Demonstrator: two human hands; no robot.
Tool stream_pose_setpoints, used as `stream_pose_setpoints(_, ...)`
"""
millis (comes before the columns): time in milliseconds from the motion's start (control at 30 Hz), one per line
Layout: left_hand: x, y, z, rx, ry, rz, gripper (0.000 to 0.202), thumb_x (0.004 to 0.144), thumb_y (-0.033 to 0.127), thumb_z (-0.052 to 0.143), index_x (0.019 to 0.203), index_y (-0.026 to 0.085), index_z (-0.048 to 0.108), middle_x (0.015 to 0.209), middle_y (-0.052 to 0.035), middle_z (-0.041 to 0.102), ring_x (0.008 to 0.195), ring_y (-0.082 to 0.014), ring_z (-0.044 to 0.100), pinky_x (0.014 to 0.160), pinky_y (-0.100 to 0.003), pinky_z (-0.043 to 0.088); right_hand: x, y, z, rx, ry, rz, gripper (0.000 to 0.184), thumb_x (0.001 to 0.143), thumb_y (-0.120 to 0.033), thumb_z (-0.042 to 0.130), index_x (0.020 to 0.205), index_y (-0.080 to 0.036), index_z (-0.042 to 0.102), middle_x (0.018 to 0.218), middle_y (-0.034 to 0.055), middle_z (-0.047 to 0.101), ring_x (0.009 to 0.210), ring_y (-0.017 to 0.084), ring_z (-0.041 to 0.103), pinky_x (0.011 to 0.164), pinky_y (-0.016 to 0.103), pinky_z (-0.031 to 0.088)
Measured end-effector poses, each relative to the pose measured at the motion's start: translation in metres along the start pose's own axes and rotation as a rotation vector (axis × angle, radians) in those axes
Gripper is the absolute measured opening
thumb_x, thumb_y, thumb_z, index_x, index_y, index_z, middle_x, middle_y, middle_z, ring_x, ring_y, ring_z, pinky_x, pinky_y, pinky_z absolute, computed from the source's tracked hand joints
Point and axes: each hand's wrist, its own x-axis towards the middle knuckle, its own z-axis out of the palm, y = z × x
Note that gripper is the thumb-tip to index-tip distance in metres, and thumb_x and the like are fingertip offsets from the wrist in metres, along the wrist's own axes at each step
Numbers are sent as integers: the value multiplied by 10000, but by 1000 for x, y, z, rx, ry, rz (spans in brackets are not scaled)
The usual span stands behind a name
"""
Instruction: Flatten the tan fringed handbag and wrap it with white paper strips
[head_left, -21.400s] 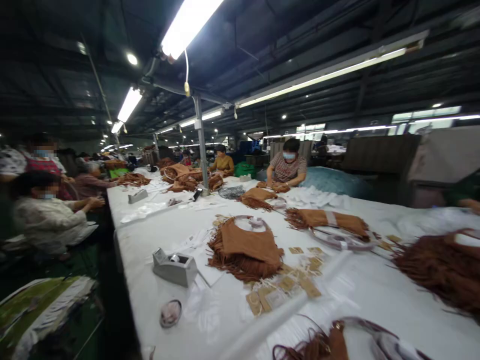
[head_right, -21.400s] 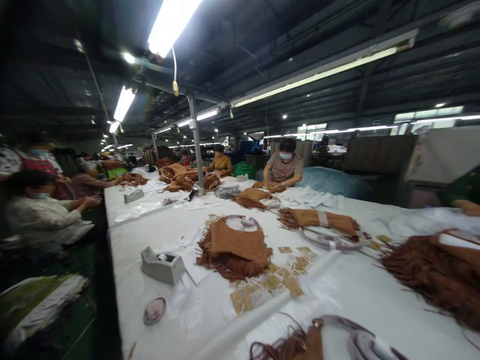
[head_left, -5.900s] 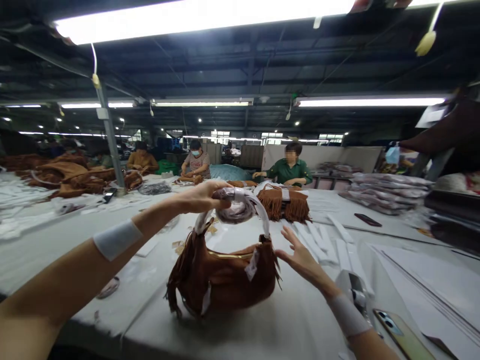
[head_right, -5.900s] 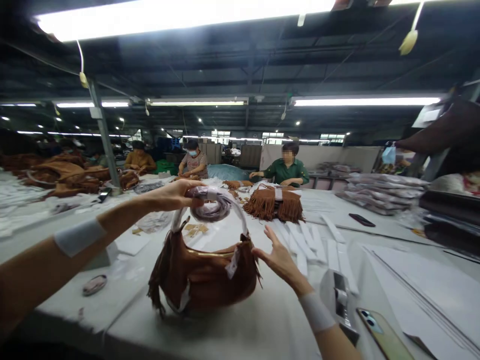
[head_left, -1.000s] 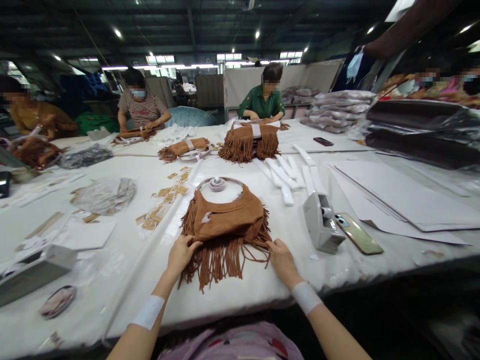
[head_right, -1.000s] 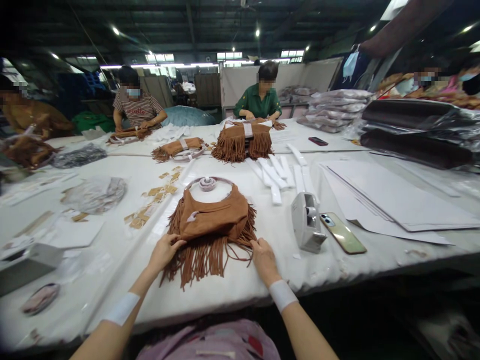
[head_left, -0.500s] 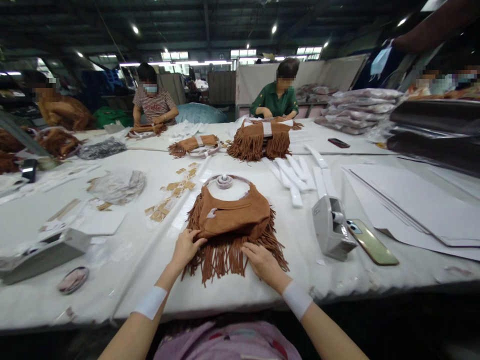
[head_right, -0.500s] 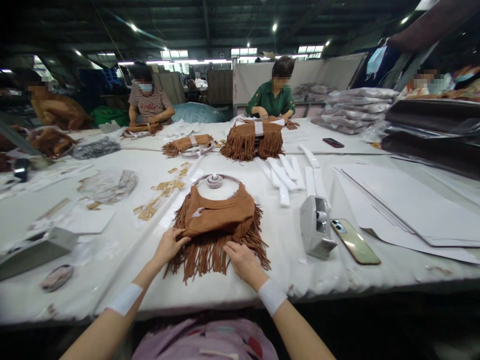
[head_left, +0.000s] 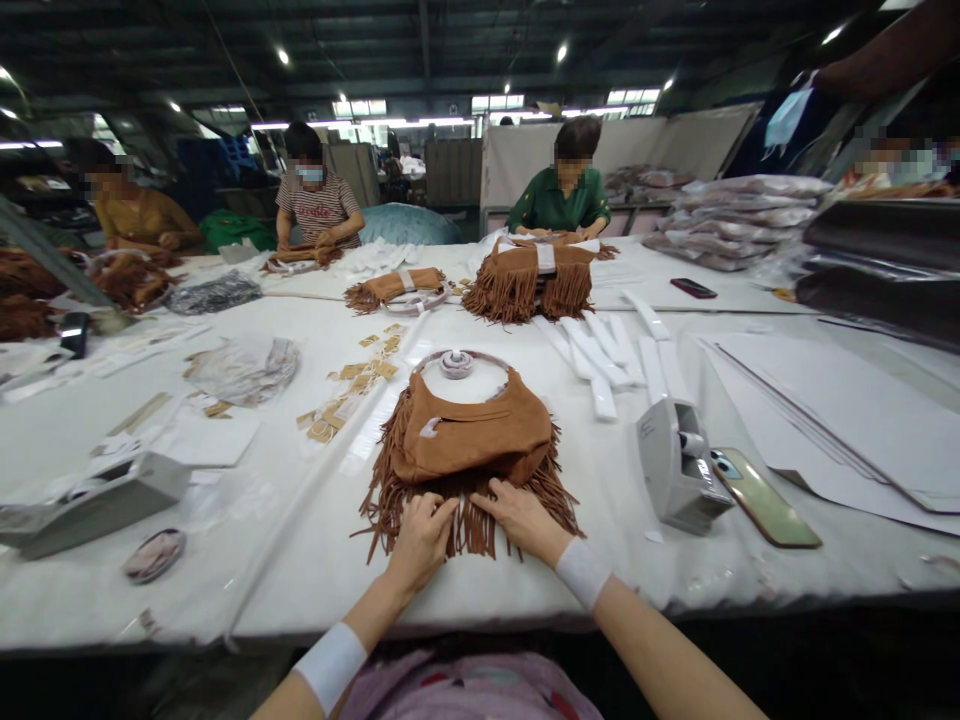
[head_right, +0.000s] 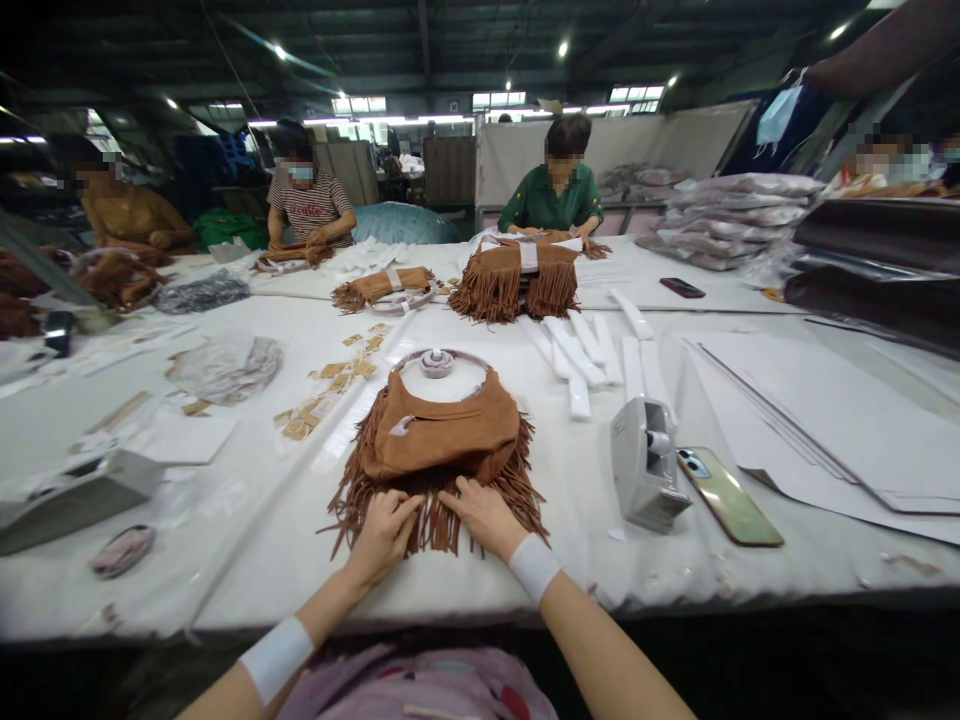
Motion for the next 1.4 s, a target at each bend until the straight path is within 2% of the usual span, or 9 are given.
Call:
stream_pose_setpoints(133,14,4,2,99,-116,30,430,943,197,363,1339,304,490,1026,-85,543,924,-227,476,804,-363,379,-1,0,1,14,3,19,470,884,-50,407,1281,-273,525,1037,67,543,907,176,533,732,260,441)
stream_pose_setpoints(233,25,7,2,186,-172,-4,353,953,295,394,1262,328,561,990,-80,554,928,-235,484,800,-364,364,-1,-3,1,31,17,58,436,876,-64,438,1243,-268,556,1015,59,560,891,175,534,731,256,434)
stream_pose_setpoints(400,33,4,3,228,-147,-125,330,963,375,371,1109,280,652,901,-88,577,911,-248,508,793,-369,353,3,-17,2,57,83,249,219,919,-205,472,1052,-236,643,975,55,576,891,177,544,764,264,428)
stream_pose_setpoints(600,32,5,11,228,-112,-223,333,953,411,394,1089,242,646,930,-101,600,926,-270,534,788,-374,369,20,-42,15,38,173,580,288,974,-384,412,915,-199,625,947,74,583,898,214,562,748,315,423)
stream_pose_setpoints(767,36,9,21,247,-102,-281,299,951,286,378,1017,167,644,903,-126,600,910,-280,545,791,-388,384,34,-53,28,-20,202,731,149,900,-300,516,912,-165,577,961,127,567,905,286,552,719,368,413)
stream_pose_setpoints(867,35,6,25,247,-113,-286,299,910,127,370,1071,159,620,944,-131,590,929,-274,546,806,-385,394,33,-51,31,-35,206,711,82,882,-183,492,920,-175,564,929,113,568,875,272,552,712,353,404)
stream_pose_setpoints(1000,32,-3,25,222,-155,-268,414,826,-14,371,1122,170,595,972,-122,580,954,-253,550,838,-365,403,21,-39,30,-42,202,621,191,836,-50,469,935,-180,567,912,97,577,852,252,545,757,342,410)
stream_pose_setpoints(1167,32,-9,20,166,-220,-217,439,800,-45,364,1102,171,597,985,-111,591,968,-234,556,853,-340,419,-2,-13,23,-30,192,488,368,712,65,484,981,-161,592,953,110,589,877,270,535,802,362,429)
stream_pose_setpoints(1400,32,-9,15,89,-263,-162,480,770,-57,350,1102,193,591,1026,-94,595,1006,-206,548,876,-313,428,-27,19,13,40,237,323,522,672,75,413,1080,-189,605,984,87,614,927,245,558,847,363,475)
